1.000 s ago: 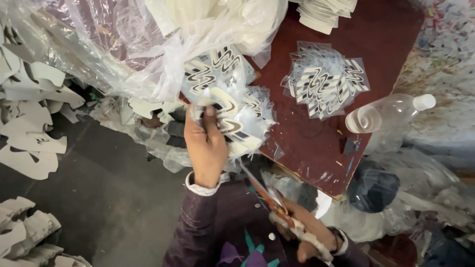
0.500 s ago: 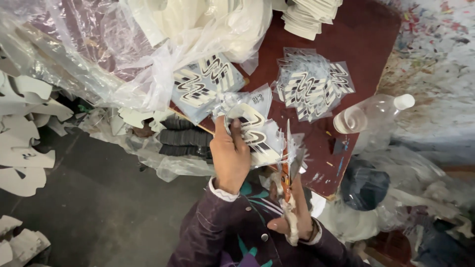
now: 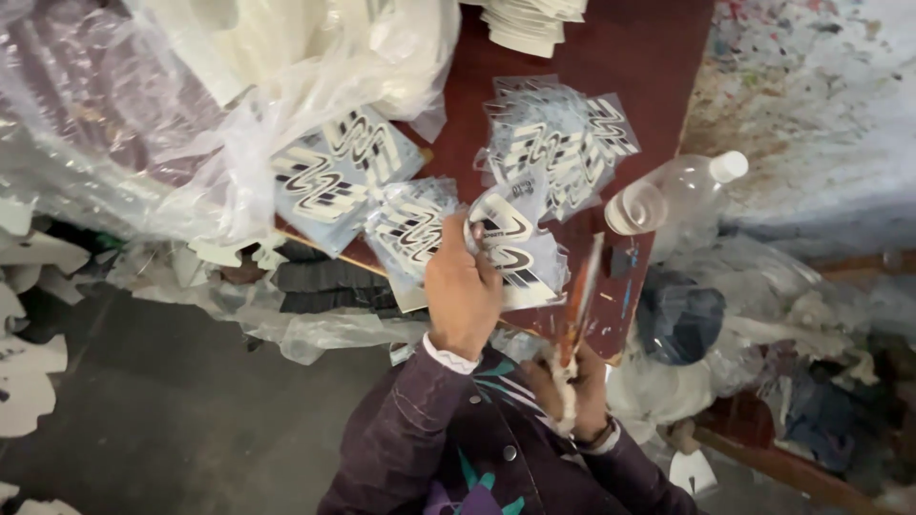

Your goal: The person uses scissors to cut a sticker out of a plastic sheet. They then place the sticker into a small plastic bag and smooth it down on the table. This process is repeated with multiple stickers.

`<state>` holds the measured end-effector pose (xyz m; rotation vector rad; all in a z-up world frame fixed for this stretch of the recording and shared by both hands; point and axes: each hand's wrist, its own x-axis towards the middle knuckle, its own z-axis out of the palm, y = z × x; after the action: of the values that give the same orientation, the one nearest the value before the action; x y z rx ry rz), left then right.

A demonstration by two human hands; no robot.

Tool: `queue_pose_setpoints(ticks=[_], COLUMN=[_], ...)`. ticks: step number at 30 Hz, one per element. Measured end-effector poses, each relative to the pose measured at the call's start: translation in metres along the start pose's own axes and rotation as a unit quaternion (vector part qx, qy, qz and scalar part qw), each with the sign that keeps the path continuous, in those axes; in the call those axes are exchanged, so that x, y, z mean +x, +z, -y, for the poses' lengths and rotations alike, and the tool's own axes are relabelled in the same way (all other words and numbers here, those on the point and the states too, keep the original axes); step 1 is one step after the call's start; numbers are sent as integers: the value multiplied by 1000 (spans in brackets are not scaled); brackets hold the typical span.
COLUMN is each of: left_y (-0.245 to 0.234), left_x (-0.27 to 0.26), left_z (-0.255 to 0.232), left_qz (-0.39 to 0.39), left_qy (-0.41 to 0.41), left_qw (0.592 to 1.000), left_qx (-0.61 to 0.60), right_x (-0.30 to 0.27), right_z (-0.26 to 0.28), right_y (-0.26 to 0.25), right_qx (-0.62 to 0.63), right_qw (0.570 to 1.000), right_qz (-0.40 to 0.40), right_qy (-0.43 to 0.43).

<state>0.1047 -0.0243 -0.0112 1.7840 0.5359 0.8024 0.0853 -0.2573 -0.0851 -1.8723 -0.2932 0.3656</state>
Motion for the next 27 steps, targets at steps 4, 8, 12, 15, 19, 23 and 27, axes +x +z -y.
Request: queue_pose_setpoints(ticks=[4, 8, 12, 15, 19, 23, 27], left_y=[19, -59, -103, -118, -124, -122, -121], left_x=[7, 34, -2, -29, -66, -99, -114], left_z=[69, 68, 108, 115, 120, 131, 132], left_qz=[-21, -155, -208, -227, -214, -214, -214], left_qy=[-60, -242, -137, -115, -122, -200, -213], left_qw=[997, 887, 965, 967, 969, 956, 953], left_qx=[42, -362, -78, -19, -13, 7, 1], right_x=[17, 37, 59, 85, 104, 102, 113], right_z=[9, -39, -106, -60, -21, 31, 8], right_y=[-19, -58, -87, -80, -78, -16, 65], right_qx=[61, -93, -325, -472, -585, -488, -395], right_qw=[990, 995, 943, 879, 800, 857, 891], right_qz=[-64, -40, -42, -19, 119, 131, 118], right_qy=[112, 10, 54, 70, 63, -101, -188])
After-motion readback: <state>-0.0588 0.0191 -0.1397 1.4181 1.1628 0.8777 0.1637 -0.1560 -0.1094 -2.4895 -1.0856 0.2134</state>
